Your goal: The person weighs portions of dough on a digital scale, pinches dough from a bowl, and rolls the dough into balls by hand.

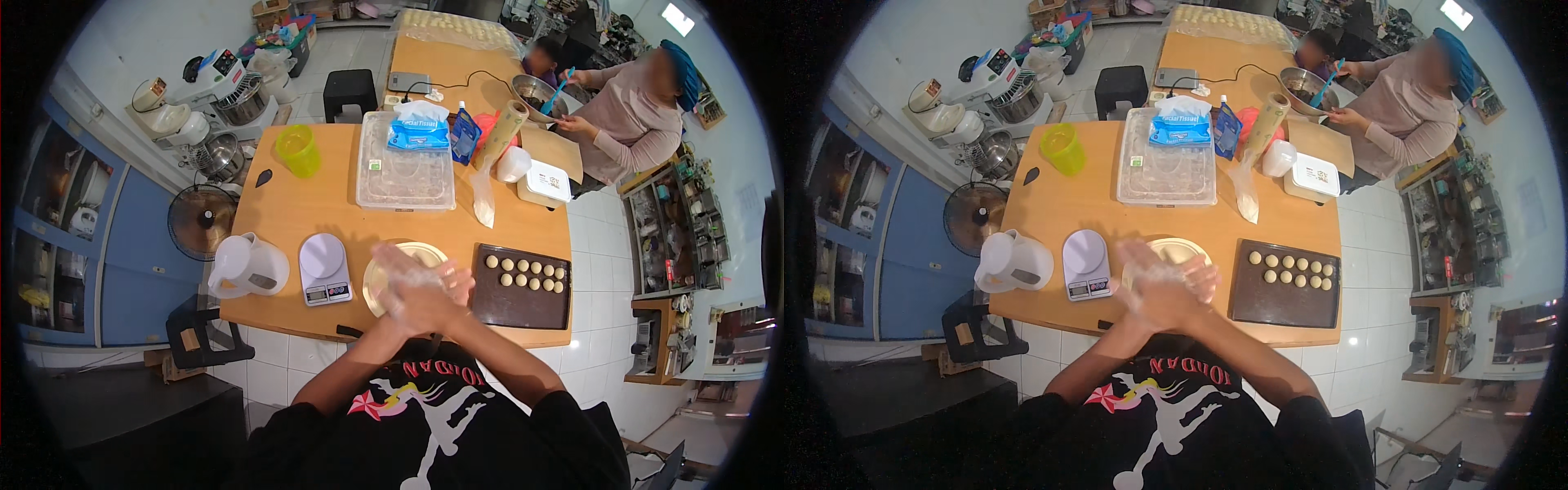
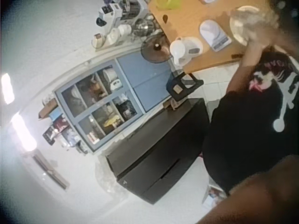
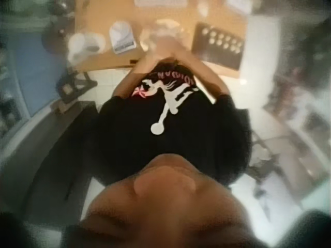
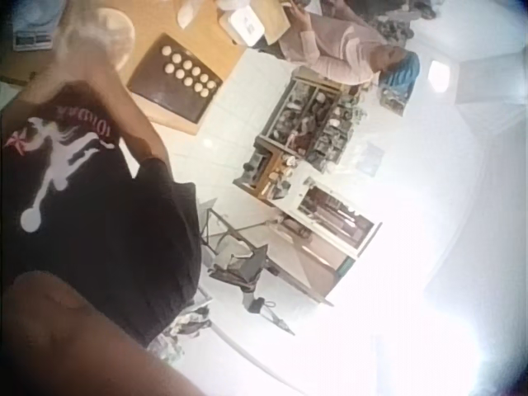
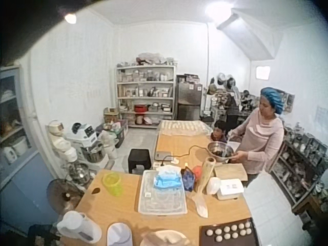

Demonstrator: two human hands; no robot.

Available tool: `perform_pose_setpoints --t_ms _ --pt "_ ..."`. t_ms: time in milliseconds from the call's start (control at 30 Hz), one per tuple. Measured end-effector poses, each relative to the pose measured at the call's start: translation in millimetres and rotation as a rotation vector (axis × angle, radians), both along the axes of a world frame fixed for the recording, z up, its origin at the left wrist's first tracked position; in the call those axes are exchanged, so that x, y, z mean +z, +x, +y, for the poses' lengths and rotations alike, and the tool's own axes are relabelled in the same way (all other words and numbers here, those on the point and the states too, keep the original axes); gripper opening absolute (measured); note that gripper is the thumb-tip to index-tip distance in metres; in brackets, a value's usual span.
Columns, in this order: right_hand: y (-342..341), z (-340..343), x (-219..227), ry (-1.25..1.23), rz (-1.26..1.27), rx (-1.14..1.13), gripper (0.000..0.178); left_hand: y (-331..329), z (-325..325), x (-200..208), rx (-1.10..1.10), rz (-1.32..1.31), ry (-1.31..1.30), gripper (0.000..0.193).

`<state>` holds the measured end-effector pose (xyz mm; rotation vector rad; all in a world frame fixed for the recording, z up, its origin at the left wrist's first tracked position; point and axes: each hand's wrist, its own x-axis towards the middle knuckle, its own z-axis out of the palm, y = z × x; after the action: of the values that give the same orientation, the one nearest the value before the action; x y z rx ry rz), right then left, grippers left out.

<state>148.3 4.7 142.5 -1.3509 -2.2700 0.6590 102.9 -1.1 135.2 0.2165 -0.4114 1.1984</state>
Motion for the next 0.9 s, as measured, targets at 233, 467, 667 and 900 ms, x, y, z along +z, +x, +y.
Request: perform_pose_setpoints --t_ms 233,467,667,900 --pt "19 8 8 -0.140 -0.292 -0.159 0.072 -42 -21 -27 -0.256 0.409 -0.531 0.088" --pt "33 20 17 -0.137 0.296 0.021 0.068 -48 -3 -17 -0.336 0.407 -0.600 0.090" --pt "-4 -7 25 -0.119 0.095 0.200 0.062 -35 5 -60 -0.239 0.319 -0.265 0.089" --pt "11 14 6 -0.021 -0.199 -0.117 0.067 -34 -10 -29 -0.249 0.425 -0.462 0.091"
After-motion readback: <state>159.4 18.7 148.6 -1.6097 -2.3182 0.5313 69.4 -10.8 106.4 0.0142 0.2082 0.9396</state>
